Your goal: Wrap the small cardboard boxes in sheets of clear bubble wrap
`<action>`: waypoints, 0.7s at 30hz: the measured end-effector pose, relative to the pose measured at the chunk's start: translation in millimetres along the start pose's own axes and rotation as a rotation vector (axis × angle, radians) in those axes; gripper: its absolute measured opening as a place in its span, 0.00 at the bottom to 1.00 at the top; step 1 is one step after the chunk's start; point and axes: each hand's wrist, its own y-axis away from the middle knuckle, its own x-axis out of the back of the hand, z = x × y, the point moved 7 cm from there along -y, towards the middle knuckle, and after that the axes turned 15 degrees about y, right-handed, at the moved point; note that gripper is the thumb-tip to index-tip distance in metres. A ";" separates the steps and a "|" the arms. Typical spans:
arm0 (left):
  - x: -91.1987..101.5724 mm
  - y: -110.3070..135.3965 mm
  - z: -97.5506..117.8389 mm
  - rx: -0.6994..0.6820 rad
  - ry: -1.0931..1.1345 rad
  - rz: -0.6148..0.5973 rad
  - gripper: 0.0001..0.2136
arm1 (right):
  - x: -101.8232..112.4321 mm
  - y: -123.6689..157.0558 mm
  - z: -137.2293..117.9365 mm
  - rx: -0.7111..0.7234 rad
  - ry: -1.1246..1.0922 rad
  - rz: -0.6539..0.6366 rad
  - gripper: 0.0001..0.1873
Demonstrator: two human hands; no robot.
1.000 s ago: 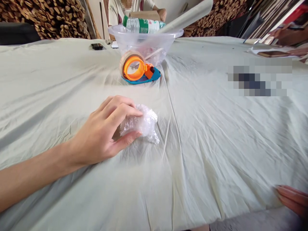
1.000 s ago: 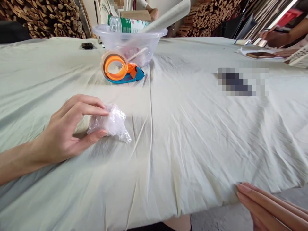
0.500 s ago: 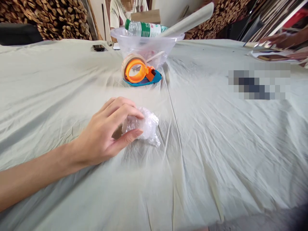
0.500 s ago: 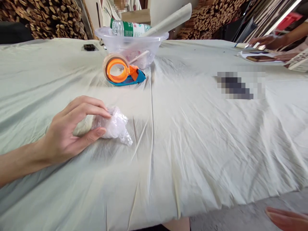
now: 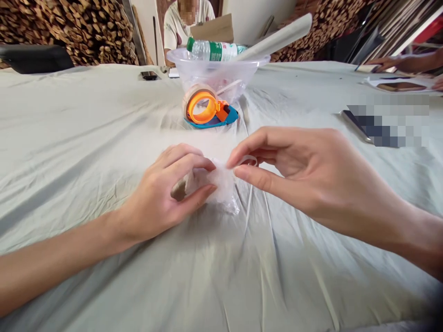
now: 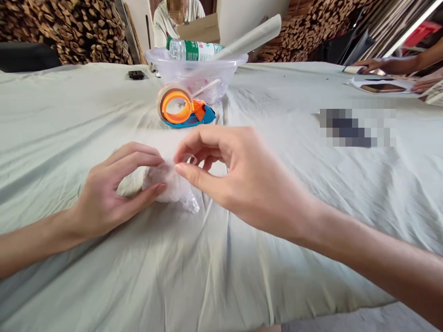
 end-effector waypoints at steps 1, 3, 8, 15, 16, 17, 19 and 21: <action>0.5 -0.3 -1.1 0.015 0.009 0.004 0.06 | -0.2 -2.9 -2.2 0.024 0.016 0.002 0.07; 1.4 -1.0 -4.4 0.063 0.034 0.004 0.05 | 1.8 -3.5 -6.7 0.049 0.055 0.001 0.08; 2.8 -2.0 -11.0 0.186 0.150 0.031 0.05 | 3.5 -8.5 -17.0 0.061 0.146 -0.043 0.13; 2.6 1.4 -14.2 0.263 0.145 0.073 0.08 | -6.2 -27.9 -15.5 0.095 0.244 -0.161 0.09; 2.1 1.6 -14.5 0.266 0.153 0.067 0.08 | -6.4 -28.2 -13.8 0.091 0.256 -0.162 0.08; 2.0 1.7 -14.6 0.264 0.166 0.067 0.09 | -6.2 -28.2 -11.6 0.084 0.262 -0.158 0.08; 2.1 2.1 -14.6 0.252 0.191 0.073 0.14 | -4.9 -28.2 -5.8 0.060 0.249 -0.135 0.08; 2.1 3.0 -14.4 0.233 0.202 0.087 0.19 | -3.9 -28.9 0.8 0.031 0.211 -0.104 0.11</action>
